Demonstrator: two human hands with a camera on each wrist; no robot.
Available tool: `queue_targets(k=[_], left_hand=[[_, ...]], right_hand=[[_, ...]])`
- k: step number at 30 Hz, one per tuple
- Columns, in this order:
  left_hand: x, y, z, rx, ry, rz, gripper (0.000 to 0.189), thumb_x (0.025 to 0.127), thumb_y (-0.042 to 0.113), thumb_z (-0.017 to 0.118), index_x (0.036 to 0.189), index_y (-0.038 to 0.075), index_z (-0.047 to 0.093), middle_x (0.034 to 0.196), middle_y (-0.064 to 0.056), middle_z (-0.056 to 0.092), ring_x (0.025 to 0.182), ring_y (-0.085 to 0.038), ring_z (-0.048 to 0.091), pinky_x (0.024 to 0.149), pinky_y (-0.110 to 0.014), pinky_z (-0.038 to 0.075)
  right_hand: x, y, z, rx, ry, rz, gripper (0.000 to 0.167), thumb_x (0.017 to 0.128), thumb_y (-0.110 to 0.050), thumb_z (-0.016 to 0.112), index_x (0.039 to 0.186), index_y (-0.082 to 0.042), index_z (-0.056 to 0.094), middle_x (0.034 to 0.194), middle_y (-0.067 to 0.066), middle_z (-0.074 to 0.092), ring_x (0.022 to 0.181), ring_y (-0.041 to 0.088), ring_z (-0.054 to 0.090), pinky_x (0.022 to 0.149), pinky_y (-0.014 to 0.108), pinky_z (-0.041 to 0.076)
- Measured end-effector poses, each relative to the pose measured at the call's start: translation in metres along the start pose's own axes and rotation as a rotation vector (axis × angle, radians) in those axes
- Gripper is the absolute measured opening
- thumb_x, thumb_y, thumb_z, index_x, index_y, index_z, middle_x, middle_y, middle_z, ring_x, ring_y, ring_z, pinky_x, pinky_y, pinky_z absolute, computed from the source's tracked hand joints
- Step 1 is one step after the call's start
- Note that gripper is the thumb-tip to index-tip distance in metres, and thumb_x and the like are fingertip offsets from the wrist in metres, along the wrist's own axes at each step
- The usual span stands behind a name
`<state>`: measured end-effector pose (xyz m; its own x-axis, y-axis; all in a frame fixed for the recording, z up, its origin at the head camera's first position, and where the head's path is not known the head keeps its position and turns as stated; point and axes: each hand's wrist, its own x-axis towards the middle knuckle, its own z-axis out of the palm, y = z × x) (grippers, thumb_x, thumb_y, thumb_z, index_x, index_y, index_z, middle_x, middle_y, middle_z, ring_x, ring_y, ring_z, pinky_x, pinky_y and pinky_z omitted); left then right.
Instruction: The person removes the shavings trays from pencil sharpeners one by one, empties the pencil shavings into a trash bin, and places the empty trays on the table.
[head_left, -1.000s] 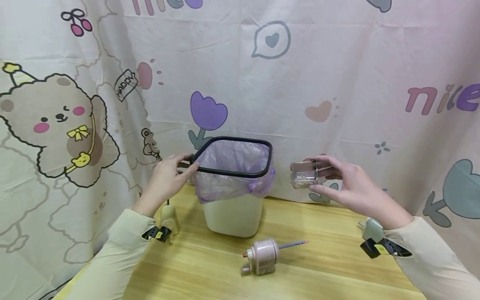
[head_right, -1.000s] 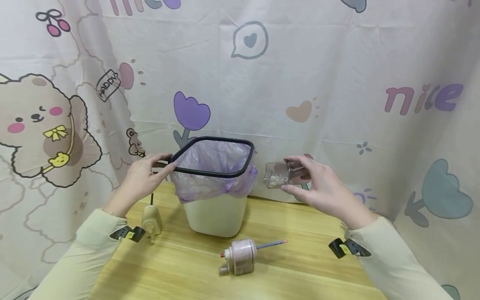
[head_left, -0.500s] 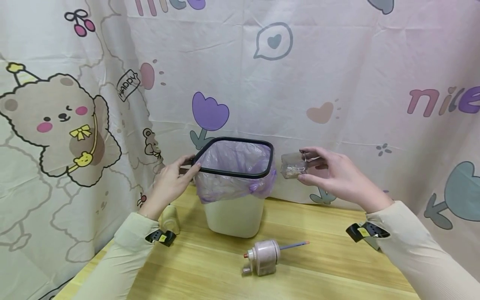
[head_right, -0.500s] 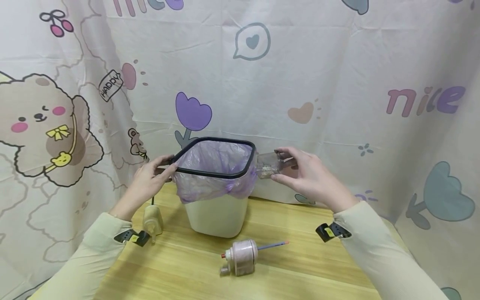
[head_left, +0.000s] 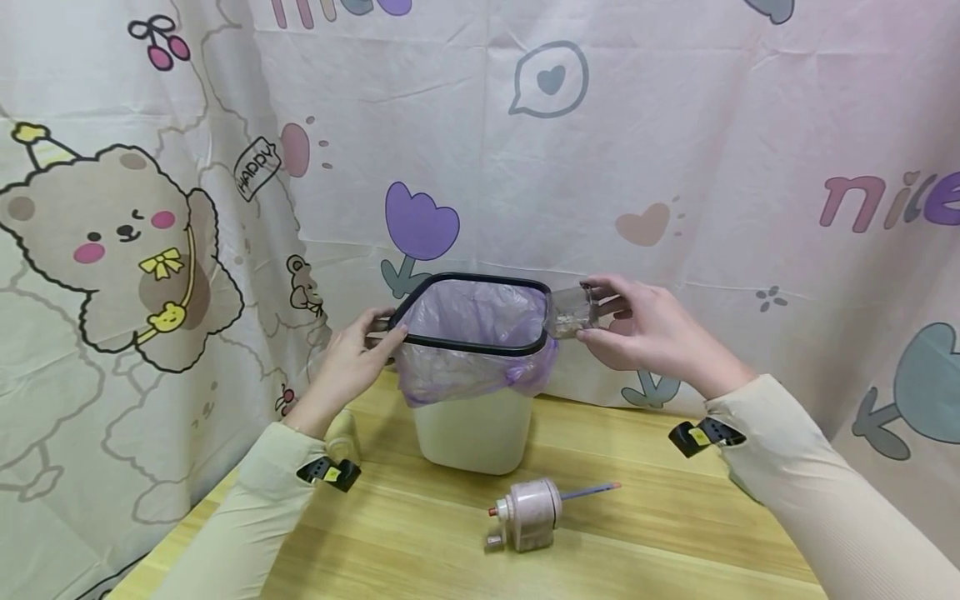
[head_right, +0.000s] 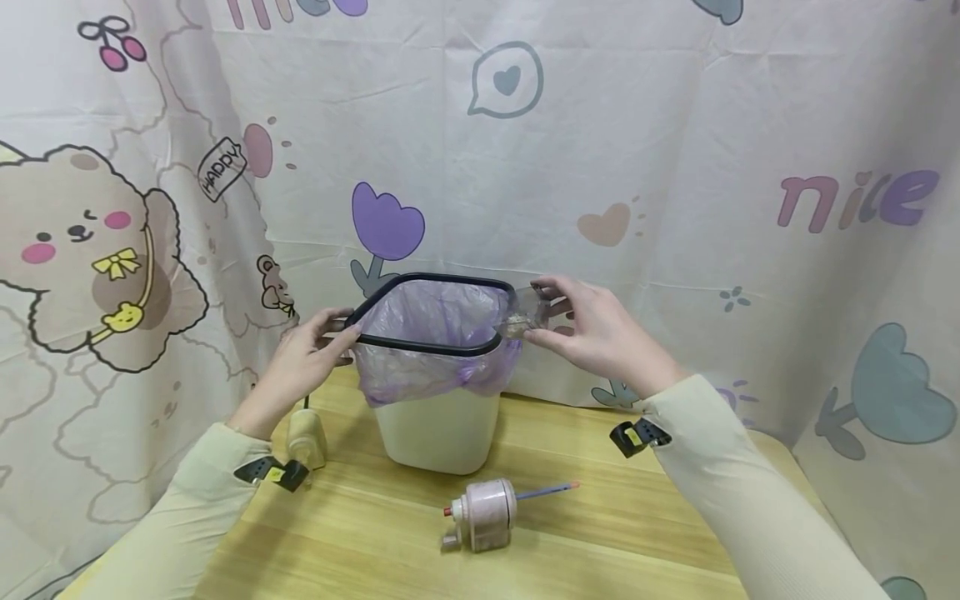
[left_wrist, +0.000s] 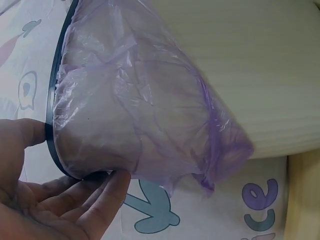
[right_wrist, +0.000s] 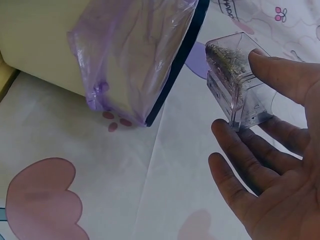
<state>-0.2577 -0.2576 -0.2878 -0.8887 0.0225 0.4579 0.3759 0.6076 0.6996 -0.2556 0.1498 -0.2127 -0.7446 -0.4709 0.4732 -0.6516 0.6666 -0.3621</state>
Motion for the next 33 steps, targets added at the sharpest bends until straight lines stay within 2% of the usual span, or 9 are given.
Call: queue_targets(k=[6,10,14,23,33], left_hand=[[0.002,-0.001,0.006,-0.004,0.008,-0.014,0.057,0.111,0.042,0.057,0.154,0.006,0.051,0.145,-0.025,0.065,0.128,-0.042,0.069,0.105,-0.053,0.06],[0.003,-0.001,0.008,-0.004,0.017,-0.035,0.057,0.111,0.045,0.056,0.155,0.009,0.05,0.145,-0.025,0.066,0.129,-0.042,0.068,0.107,-0.054,0.059],[0.005,-0.001,0.009,-0.009,0.011,-0.05,0.058,0.111,0.044,0.056,0.156,0.009,0.048,0.145,-0.025,0.065,0.129,-0.042,0.068,0.104,-0.053,0.061],[0.003,-0.003,0.012,-0.019,-0.007,-0.087,0.062,0.111,0.049,0.052,0.162,0.014,0.042,0.147,-0.026,0.063,0.135,-0.042,0.064,0.103,-0.053,0.061],[0.002,-0.007,0.017,-0.09,0.013,-0.109,0.063,0.111,0.052,0.052,0.162,0.017,0.041,0.142,-0.026,0.066,0.127,-0.041,0.068,0.094,-0.049,0.066]], right_hand=[[0.013,-0.007,0.001,-0.02,-0.012,0.013,0.063,0.098,-0.033,0.079,0.152,-0.012,0.055,0.133,0.015,0.074,0.126,0.033,0.07,0.104,0.052,0.06],[0.023,-0.009,0.003,-0.048,-0.011,-0.012,0.063,0.097,-0.032,0.08,0.152,-0.012,0.056,0.133,0.015,0.074,0.126,0.033,0.07,0.11,0.054,0.055],[0.031,-0.013,0.006,-0.045,-0.021,-0.033,0.063,0.097,-0.03,0.08,0.152,-0.01,0.055,0.134,0.014,0.073,0.126,0.034,0.07,0.115,0.055,0.051],[0.042,-0.018,0.016,-0.023,-0.055,-0.035,0.063,0.099,-0.028,0.079,0.153,-0.009,0.054,0.138,0.012,0.069,0.127,0.034,0.069,0.115,0.054,0.052],[0.055,-0.023,0.029,0.036,-0.064,-0.046,0.064,0.097,-0.023,0.082,0.152,-0.01,0.053,0.143,0.011,0.066,0.13,0.032,0.068,0.112,0.051,0.055]])
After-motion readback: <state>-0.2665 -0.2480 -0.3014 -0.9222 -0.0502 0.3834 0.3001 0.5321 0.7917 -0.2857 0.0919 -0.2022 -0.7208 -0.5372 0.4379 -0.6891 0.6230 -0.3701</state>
